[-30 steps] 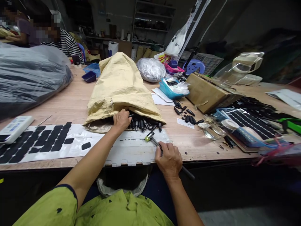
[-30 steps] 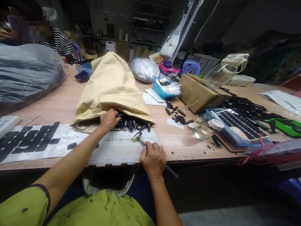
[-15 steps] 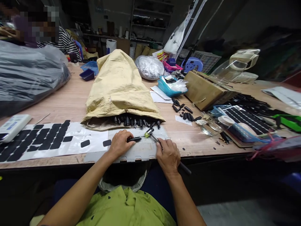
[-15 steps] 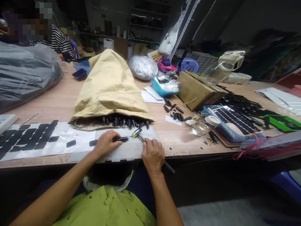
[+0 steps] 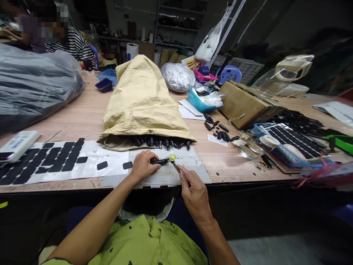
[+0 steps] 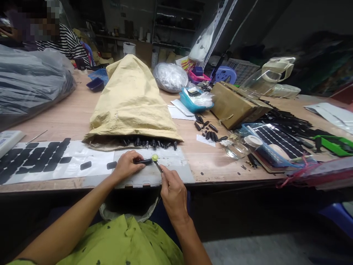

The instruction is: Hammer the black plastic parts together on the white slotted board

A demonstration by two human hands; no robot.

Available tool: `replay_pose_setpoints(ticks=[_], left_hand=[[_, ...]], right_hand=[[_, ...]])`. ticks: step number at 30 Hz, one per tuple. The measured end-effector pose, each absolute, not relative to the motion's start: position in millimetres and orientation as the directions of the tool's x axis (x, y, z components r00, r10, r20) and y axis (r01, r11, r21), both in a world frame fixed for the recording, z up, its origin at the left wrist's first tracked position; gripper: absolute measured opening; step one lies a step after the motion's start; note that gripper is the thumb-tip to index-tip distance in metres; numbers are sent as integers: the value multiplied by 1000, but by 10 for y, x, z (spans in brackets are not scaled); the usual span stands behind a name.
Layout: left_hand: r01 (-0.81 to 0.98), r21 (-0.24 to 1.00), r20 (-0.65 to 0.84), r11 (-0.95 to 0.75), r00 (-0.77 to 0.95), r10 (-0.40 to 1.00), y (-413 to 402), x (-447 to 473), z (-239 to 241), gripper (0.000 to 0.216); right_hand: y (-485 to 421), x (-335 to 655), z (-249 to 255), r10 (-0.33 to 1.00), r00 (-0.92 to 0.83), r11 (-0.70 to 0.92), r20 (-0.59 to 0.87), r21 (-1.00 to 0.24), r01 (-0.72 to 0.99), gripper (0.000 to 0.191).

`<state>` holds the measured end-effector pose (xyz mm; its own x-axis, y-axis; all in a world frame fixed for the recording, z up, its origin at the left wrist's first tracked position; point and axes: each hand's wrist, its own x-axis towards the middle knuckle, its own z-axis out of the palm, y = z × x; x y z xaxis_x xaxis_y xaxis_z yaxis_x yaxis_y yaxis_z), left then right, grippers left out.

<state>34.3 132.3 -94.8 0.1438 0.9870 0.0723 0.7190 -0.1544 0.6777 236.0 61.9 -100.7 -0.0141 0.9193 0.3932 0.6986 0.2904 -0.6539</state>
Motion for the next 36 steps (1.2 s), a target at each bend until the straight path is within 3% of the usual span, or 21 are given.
replay_pose_setpoints(ticks=[4, 8, 15, 19, 24, 31, 36], left_hand=[[716, 685, 56, -135, 132, 990, 1334, 346, -945, 12], [712, 690, 45, -128, 133, 990, 1335, 346, -942, 13], [730, 671, 52, -129, 128, 990, 1325, 352, -948, 12], [734, 666, 53, -131, 129, 990, 1317, 353, -952, 9], [720, 682, 56, -128, 122, 991, 1317, 353, -961, 13], [722, 676, 60, -150, 149, 987, 1302, 338, -953, 12], [718, 667, 30, -200, 242, 970, 1249, 304, -897, 14]], right_hand=[[616, 2322, -955, 887, -30, 329, 462, -583, 743, 34], [626, 2296, -947, 902, -55, 301, 429, -531, 792, 35], [614, 2201, -872, 890, -60, 343, 453, -576, 742, 34], [585, 2139, -892, 908, -120, 339, 402, -534, 775, 35], [642, 2230, -916, 904, -48, 295, 424, -538, 790, 33], [889, 2615, -1093, 863, 20, 169, 505, -325, 931, 24], [969, 2670, -1218, 839, 25, 140, 543, -260, 955, 18]])
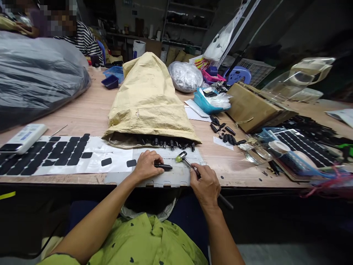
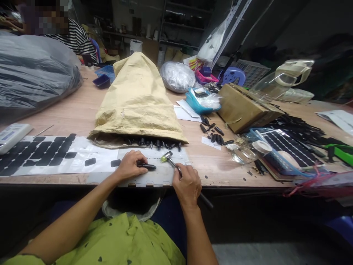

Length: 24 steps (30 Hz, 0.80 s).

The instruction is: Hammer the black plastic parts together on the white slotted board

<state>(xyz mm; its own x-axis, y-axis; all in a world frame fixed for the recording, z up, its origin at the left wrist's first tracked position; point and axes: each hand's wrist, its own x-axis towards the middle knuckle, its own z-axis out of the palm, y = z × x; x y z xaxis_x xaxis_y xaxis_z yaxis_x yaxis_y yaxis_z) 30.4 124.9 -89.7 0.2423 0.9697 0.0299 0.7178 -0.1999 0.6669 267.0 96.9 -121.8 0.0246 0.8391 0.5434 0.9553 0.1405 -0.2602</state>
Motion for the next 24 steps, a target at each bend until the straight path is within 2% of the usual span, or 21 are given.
replay_pose_setpoints(ticks=[8, 16, 19, 22, 24], left_hand=[[602, 669, 17, -436, 574, 819, 1015, 156, -819, 19], [590, 697, -17, -408, 582, 813, 844, 116, -797, 22], [598, 741, 10, -306, 446, 895, 969, 156, -778, 19], [656, 742, 55, -134, 139, 989, 1213, 218, -758, 24], [722, 691, 100, -38, -43, 994, 1398, 266, -749, 27]], right_hand=[[947, 2603, -1237, 844, -8, 84, 536, -118, 990, 20], [943, 2606, -1240, 853, -8, 78, 522, -112, 991, 20], [944, 2605, -1243, 847, -18, 87, 532, -105, 991, 20], [947, 2602, -1247, 843, -20, 88, 538, -101, 991, 19], [949, 2600, -1249, 843, -19, 81, 537, -93, 992, 19]])
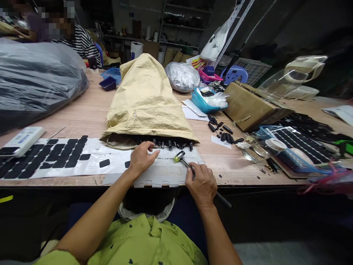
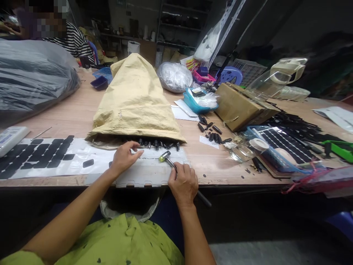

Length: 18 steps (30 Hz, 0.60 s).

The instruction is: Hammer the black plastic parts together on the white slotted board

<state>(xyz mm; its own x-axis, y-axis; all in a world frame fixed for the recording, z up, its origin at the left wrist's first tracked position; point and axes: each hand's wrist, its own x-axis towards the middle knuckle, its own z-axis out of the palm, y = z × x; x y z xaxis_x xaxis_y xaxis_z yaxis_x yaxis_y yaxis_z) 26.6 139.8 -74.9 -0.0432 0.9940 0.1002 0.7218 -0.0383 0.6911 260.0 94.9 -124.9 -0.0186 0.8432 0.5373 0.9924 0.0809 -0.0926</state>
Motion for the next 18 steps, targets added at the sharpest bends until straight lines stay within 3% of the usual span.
replay_pose_setpoints(ticks=[3, 7, 13, 15, 18], left_hand=[[801, 595, 133, 73, -187, 973, 1634, 344, -746, 32], [858, 497, 130, 133, -225, 966, 1792, 416, -752, 31], [830, 523, 24, 196, -244, 969, 1649, 287, -723, 17], [814, 557, 5, 165, -202, 979, 1520, 230, -721, 15], [797, 604, 31, -18, 0, 1000, 1329, 229, -754, 13]], right_hand=[[948, 2597, -1251, 846, -20, 74, 533, -81, 994, 19], [943, 2588, -1250, 852, -12, 62, 524, -77, 995, 19], [952, 2585, -1253, 857, 0, 46, 516, -77, 996, 20], [955, 2584, -1253, 855, -1, 50, 518, -81, 995, 20], [955, 2583, -1254, 848, 1, 51, 530, -84, 995, 19]])
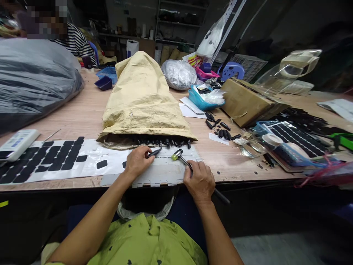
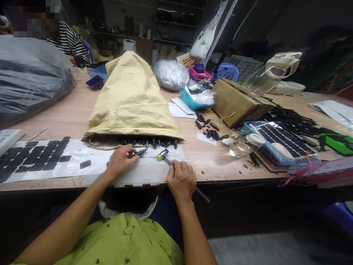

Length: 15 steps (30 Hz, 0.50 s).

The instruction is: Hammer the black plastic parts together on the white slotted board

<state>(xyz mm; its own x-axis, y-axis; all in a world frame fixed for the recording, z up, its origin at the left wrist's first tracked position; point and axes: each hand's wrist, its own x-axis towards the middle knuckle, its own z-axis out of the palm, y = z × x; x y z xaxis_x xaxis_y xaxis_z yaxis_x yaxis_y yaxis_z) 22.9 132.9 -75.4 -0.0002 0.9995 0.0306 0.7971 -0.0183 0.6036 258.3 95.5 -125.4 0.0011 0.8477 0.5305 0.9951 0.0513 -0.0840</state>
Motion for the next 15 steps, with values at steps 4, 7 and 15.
replay_pose_setpoints(ticks=[4, 7, 15], left_hand=[[776, 601, 91, -193, 174, 981, 1219, 371, -850, 12], [780, 586, 120, -220, 185, 975, 1253, 464, -917, 13], [757, 625, 81, -192, 182, 980, 1346, 488, -956, 17]], right_hand=[[953, 2606, -1278, 830, -9, 79, 558, -102, 992, 20], [956, 2648, -1295, 803, 19, 132, 595, -209, 969, 23], [838, 2668, -1139, 823, 198, 238, 533, -639, 732, 26]])
